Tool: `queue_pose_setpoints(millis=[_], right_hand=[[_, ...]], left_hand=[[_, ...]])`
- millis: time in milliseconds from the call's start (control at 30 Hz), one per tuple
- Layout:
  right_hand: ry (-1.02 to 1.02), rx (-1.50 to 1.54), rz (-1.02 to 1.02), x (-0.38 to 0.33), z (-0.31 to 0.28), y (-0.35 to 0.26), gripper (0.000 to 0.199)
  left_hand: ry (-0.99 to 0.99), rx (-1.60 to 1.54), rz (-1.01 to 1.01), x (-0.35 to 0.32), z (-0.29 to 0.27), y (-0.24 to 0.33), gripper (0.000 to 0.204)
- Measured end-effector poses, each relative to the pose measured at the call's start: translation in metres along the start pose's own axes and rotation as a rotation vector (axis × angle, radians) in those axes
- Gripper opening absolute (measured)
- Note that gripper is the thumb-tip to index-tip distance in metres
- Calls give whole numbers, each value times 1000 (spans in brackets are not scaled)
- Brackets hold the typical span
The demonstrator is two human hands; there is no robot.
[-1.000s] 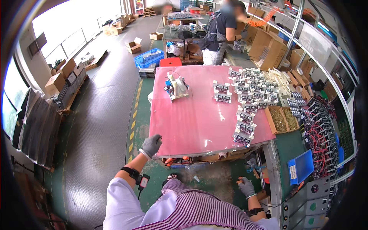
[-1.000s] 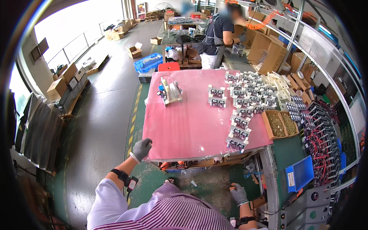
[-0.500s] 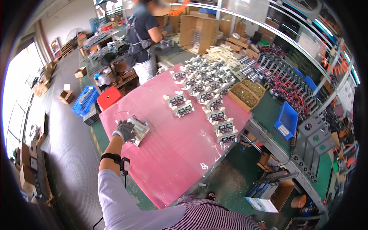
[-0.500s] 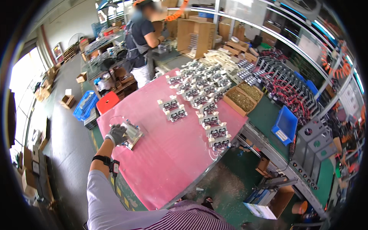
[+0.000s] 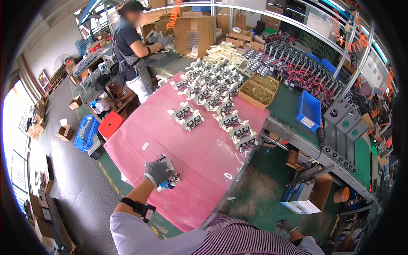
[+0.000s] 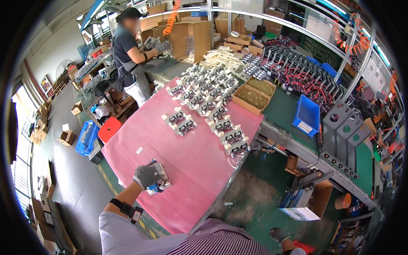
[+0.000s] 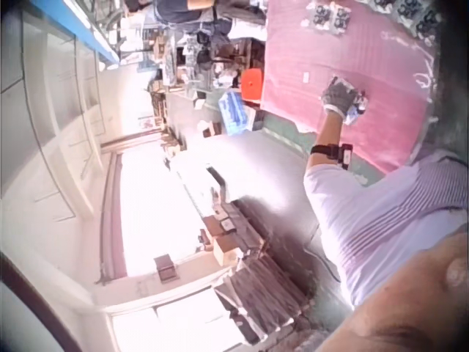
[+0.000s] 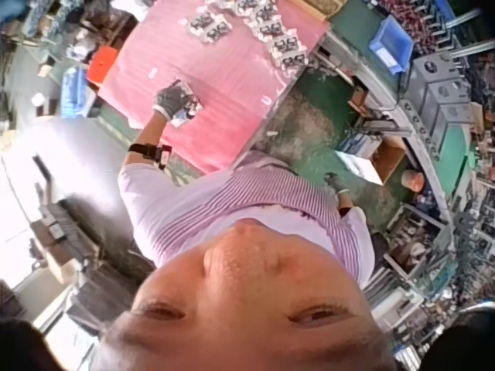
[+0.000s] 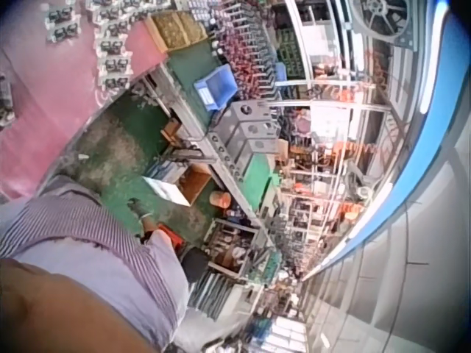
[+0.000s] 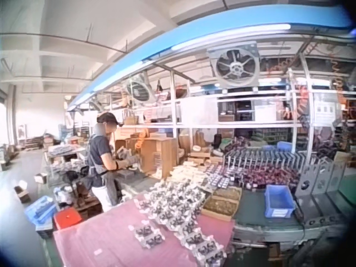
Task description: The person picks up a circuit board assembly, carries it to a workstation, and places it onto a metal chassis. They then pick up a metal frame, hit it with a wooden block, put on finger cots, and stack the metal frames.
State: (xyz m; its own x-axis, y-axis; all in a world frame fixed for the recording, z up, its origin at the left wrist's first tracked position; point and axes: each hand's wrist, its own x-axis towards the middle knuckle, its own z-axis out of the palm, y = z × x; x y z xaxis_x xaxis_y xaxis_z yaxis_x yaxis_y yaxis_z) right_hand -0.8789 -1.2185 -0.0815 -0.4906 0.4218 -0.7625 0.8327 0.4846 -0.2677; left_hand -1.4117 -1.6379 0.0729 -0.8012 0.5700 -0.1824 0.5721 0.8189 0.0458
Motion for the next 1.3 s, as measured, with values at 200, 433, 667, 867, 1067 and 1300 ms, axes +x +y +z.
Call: queue_pose_setpoints(millis=[200,433,667,867,1067,1300], right_hand=[[87,11,97,0,21,35,44],[-37,35,-22,-19,37,9,51],[205,191,83,-54,63,88,32],[135,291,250,-100,100,240,45],[350,710,571,-185,125,392,28],[543,980,690,-221,132,469,43]], left_hand=[[0,-360,-10,-26,21,31,46],[-63,-352,7,-19,24,24,39],[-240,-1081,261,-11,-10,107,36],[-375,-1092,520,-34,-40,341,40],[-542,-1095,737,-82,-29,579,39],[-778,-887,826,-99,6,795,29]])
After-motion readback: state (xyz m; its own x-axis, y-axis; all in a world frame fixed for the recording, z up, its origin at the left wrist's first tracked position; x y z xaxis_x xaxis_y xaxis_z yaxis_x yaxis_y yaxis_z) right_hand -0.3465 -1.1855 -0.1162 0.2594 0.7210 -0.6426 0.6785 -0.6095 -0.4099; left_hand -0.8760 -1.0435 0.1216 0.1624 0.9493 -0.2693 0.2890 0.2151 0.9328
